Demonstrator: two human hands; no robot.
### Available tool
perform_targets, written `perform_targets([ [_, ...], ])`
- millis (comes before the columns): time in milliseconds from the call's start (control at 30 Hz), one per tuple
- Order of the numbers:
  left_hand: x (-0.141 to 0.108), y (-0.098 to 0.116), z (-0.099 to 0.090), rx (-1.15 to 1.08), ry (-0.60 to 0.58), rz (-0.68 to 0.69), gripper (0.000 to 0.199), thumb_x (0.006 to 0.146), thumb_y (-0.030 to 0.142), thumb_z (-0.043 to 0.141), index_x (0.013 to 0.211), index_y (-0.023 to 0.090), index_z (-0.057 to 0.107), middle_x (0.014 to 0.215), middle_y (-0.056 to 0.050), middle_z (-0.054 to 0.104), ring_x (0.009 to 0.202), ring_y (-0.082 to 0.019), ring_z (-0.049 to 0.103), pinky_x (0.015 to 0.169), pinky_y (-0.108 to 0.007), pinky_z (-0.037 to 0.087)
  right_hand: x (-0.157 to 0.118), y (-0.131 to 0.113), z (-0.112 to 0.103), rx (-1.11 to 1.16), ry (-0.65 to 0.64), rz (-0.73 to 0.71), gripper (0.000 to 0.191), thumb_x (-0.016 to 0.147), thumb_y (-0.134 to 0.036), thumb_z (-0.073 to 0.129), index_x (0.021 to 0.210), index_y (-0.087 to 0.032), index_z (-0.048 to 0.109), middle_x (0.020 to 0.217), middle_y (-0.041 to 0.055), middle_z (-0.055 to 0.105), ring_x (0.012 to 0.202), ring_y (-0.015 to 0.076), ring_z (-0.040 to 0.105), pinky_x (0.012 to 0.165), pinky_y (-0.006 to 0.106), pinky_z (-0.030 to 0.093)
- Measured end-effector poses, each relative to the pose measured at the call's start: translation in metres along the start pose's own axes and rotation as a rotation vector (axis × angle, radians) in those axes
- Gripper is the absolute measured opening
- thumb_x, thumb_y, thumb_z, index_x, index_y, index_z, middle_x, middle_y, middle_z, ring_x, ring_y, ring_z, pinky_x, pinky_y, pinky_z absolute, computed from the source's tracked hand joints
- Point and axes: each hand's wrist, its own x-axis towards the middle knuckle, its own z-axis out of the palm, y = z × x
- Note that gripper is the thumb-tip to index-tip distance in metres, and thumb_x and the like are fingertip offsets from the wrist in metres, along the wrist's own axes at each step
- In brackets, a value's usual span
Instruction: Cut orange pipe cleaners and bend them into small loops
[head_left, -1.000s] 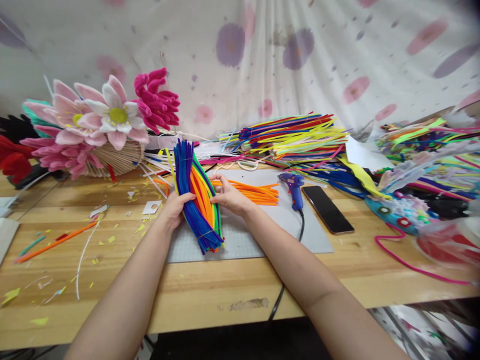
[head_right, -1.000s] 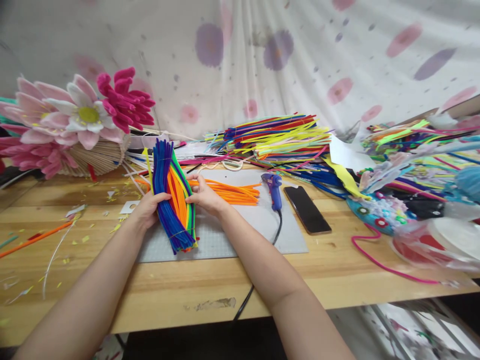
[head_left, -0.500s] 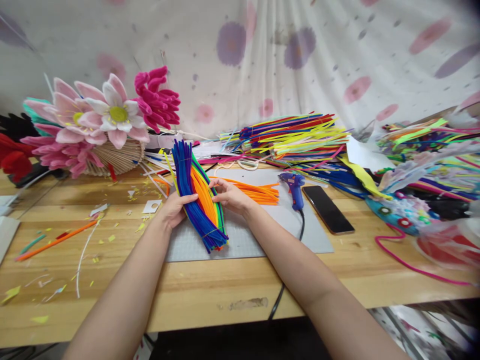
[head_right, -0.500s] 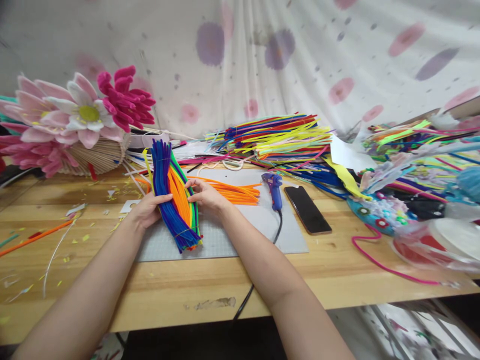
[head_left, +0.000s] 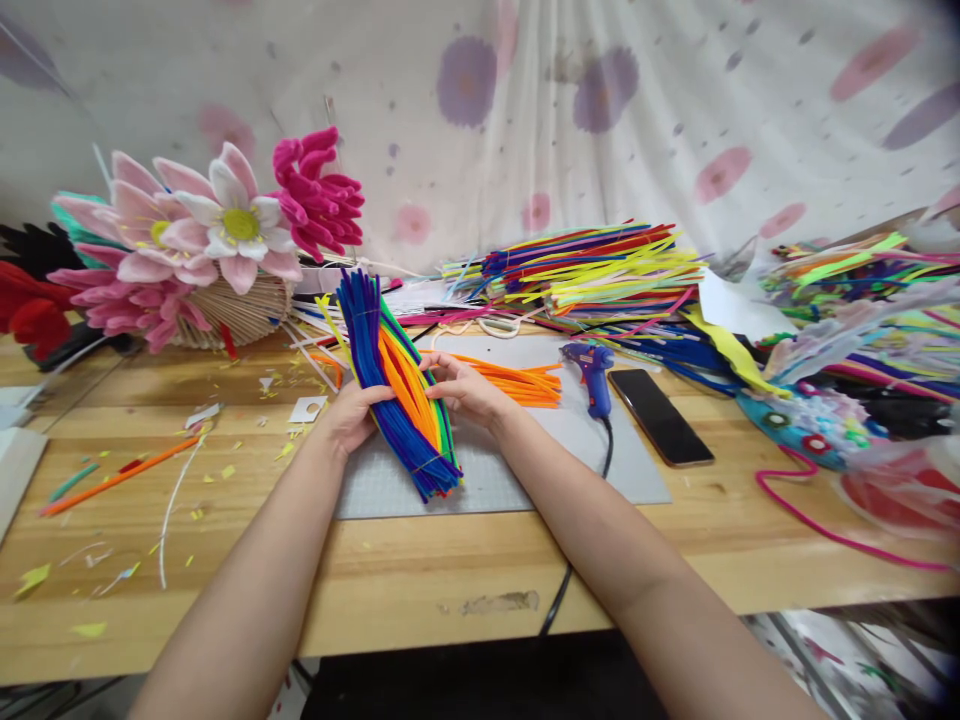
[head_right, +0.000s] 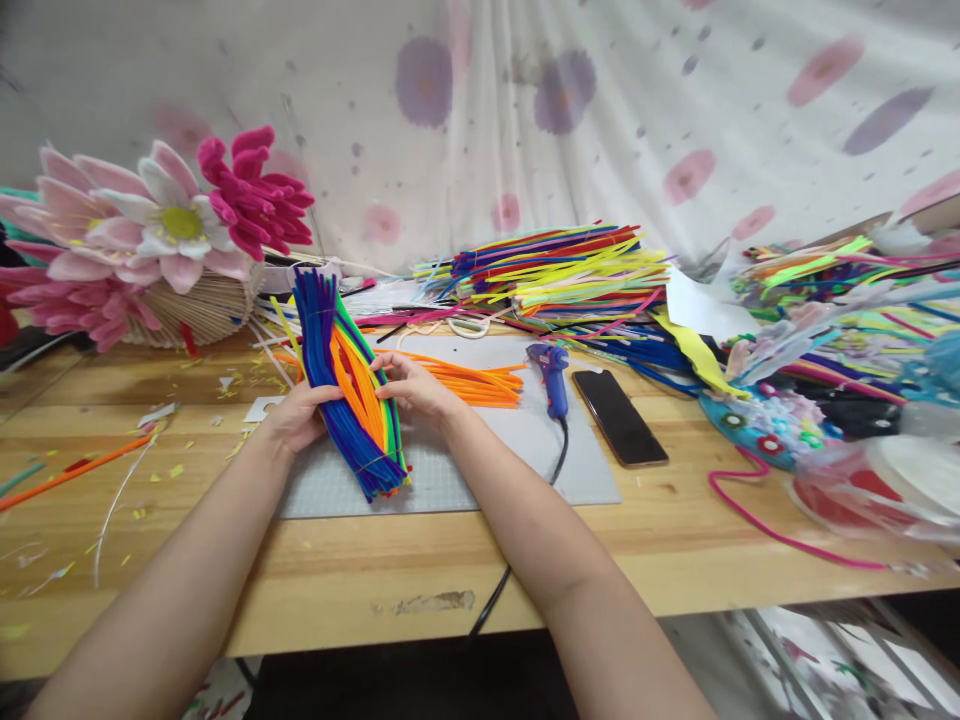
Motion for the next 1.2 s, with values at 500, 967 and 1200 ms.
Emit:
perform_targets([
  [500, 0.0065, -0.0055, 0.0031, -0.037, -0.034, 0.039, 0.04, 0.056, 0.017, 0.073, 0.095, 0.014, 0.063, 0.082, -0.006, 0.071, 0.07, -0.02, 0.066, 0.074, -0.035, 0.055, -0.0044, -0.0083, 0.0079, -0.173, -0.025, -0.121, 0.036, 0.055, -0.01, 0.063, 0.086, -0.022, 0.049, 0.089, -0.0029, 0.052, 0.083, 0.0119, 0.05, 0.068, 0.021, 0.041],
  [967, 0.006, -0.0028, 0.003, 0.053, -0.001, 0.007, 0.042, 0.055, 0.013, 0.069, 0.096, 0.015, 0.063, 0.081, -0.005, 0.071, 0.068, -0.02, 0.066, 0.068, -0.032, 0.055, -0.0013, -0.0054, 0.006, -0.264, -0.005, -0.164, 0.039, 0.054, -0.011, 0.063, 0.088, -0.022, 0.047, 0.092, -0.0024, 0.048, 0.084, 0.0127, 0.047, 0.072, 0.022, 0.04],
  [1200, 0.005, -0.003, 0.0068, 0.028, 0.036, 0.009, 0.04, 0.053, 0.011, 0.068, 0.093, 0.014, 0.063, 0.078, -0.004, 0.07, 0.065, -0.018, 0.065, 0.064, -0.029, 0.055, -0.0013, -0.0044, 0.0086, -0.243, 0.002, -0.158, 0.041, 0.054, -0.016, 0.07, 0.087, -0.022, 0.047, 0.091, -0.0024, 0.048, 0.083, 0.0126, 0.048, 0.071, 0.023, 0.041],
])
